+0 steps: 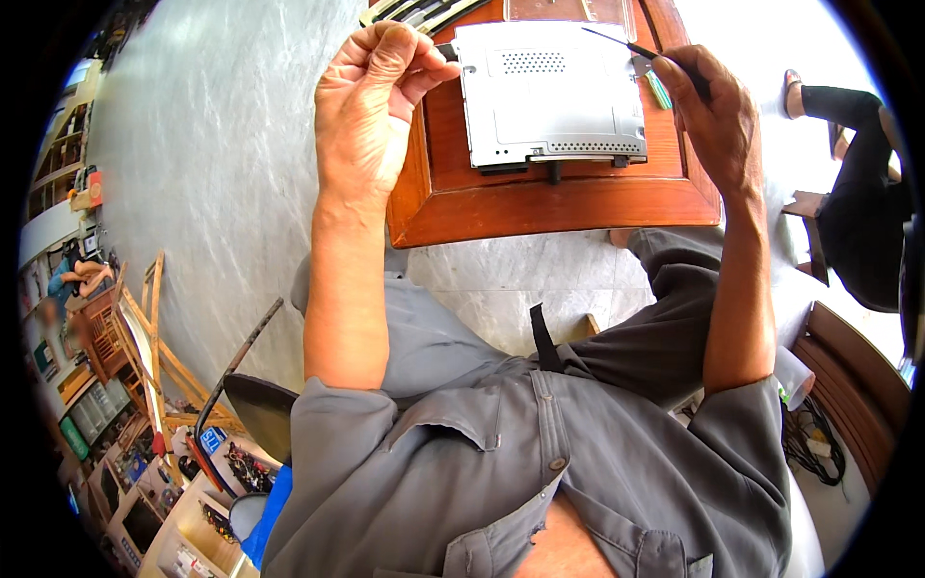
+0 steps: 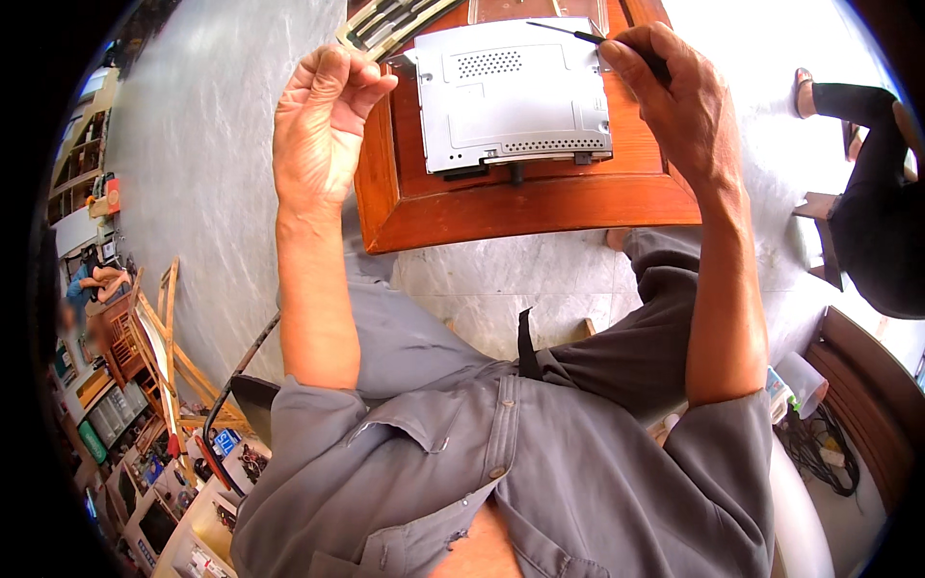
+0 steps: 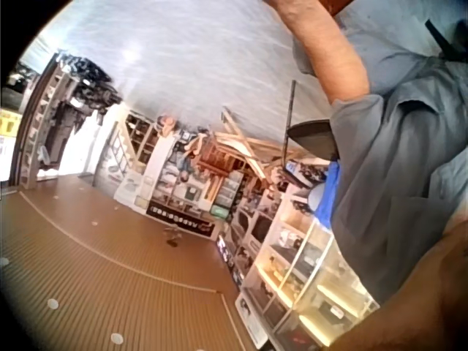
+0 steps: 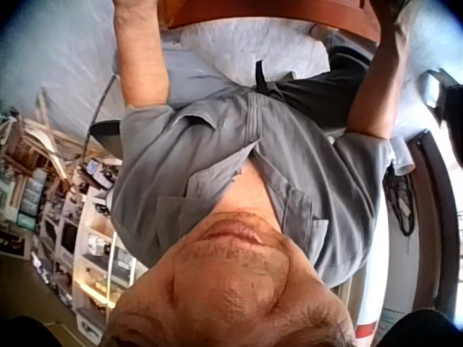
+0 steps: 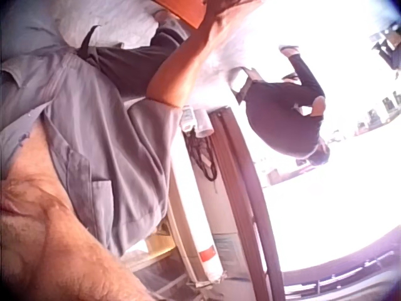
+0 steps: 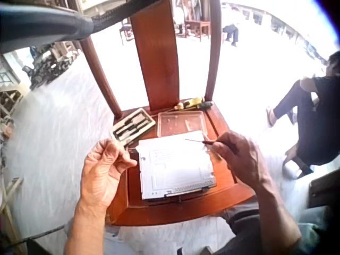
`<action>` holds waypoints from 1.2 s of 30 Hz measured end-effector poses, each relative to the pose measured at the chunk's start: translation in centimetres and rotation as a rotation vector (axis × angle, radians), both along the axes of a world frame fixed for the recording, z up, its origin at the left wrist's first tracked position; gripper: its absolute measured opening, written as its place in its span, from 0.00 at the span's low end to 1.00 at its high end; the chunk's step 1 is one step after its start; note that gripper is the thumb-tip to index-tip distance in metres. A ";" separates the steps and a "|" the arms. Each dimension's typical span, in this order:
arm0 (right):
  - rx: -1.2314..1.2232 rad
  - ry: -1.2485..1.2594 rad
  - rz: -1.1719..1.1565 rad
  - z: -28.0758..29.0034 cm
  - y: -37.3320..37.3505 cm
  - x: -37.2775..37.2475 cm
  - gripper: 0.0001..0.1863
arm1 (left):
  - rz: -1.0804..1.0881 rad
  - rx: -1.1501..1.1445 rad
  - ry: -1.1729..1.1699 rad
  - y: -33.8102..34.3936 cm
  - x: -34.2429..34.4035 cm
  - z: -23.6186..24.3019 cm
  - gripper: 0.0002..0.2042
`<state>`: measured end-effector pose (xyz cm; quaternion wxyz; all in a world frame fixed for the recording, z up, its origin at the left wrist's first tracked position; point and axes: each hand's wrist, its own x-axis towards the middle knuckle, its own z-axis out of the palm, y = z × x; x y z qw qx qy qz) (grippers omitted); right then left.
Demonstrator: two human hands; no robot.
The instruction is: The person is repairing a small electronic device, likely a DVD player, by reassembling its metal casing. They use a screwdriver to secure screws into the casing while seated at a wooden table.
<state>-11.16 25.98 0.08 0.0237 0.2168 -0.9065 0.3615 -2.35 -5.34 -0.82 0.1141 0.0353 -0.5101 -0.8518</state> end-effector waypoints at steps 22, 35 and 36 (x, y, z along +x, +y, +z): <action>-0.481 -0.287 0.003 5.2 -3.3 -1.6 0.13 | -0.051 0.001 -0.136 1.8 -0.2 0.0 0.12; -0.388 -0.083 0.255 2.9 -6.8 2.9 0.12 | -0.052 0.130 -0.163 3.1 -0.6 -0.9 0.12; -0.385 -0.091 0.253 2.9 -6.9 2.9 0.12 | -0.051 0.148 -0.168 3.1 -0.5 -0.9 0.12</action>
